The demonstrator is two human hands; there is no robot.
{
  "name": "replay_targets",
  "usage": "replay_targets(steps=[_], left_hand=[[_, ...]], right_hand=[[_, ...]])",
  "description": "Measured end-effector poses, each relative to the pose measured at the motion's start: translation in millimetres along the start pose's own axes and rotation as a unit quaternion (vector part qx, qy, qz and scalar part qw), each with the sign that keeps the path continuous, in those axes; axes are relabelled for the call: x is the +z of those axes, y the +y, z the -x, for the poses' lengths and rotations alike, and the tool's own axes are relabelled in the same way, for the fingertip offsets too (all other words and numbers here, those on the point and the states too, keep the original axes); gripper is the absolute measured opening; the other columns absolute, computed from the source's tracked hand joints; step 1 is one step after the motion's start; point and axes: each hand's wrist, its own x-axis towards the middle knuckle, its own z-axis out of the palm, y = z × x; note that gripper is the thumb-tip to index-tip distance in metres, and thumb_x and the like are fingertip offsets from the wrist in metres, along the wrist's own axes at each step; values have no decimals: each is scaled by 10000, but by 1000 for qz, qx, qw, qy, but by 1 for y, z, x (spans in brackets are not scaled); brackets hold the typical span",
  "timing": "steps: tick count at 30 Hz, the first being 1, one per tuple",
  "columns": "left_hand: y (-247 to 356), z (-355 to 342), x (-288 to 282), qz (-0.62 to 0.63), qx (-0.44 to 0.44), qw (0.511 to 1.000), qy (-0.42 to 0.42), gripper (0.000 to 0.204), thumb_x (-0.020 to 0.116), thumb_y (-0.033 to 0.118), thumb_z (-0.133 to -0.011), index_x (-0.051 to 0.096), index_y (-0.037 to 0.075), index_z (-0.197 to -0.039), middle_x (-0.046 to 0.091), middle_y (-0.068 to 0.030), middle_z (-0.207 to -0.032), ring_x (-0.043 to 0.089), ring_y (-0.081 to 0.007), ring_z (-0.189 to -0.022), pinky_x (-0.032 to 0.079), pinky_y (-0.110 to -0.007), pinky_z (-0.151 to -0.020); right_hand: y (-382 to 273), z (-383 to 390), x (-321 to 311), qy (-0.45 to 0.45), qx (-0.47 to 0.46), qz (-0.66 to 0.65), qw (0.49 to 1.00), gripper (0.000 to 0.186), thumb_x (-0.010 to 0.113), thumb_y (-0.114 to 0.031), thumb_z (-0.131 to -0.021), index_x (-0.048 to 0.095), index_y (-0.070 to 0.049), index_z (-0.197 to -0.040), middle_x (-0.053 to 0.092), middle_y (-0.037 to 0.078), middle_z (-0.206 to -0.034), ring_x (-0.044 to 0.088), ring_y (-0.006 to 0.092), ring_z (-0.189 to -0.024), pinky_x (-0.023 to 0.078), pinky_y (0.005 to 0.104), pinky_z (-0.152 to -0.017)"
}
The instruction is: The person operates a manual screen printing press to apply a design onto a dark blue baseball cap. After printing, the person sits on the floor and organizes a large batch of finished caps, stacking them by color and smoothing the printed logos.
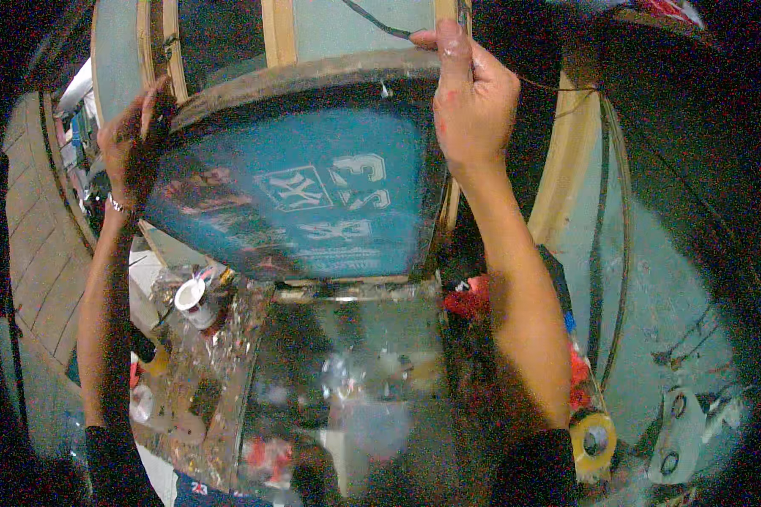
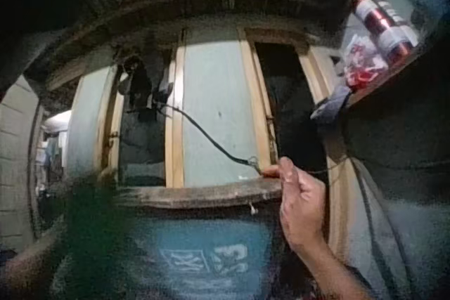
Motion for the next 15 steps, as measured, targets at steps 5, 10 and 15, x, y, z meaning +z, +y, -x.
replay_targets(steps=[5,10,15], left_hand=[[-46,-25,61,2,-26,998,56,392,568,434,-954,742,83,-979,683,-49,-672,621,-102,-577,467,-255,-541],[-51,-36,81,14,-50,998,46,436,570,456,-944,738,54,-931,684,-60,-675,637,-125,-593,480,-268,-571],[-57,-38,90,21,-70,996,41,418,565,427,-951,728,45,-910,676,-70,-673,625,-153,-578,479,-278,-581]], right_hand=[[54,-34,26,20,-30,-56,998,367,532,-333,-997,740,-37,-934,346,-104,-515,283,7,-473,183,240,-444],[81,-53,34,15,-15,-65,998,356,534,-330,-997,736,-41,-950,336,-106,-514,282,5,-473,179,236,-442],[88,-57,39,20,-26,-54,998,357,527,-328,-1002,731,-39,-954,337,-108,-520,276,7,-476,179,239,-442]])
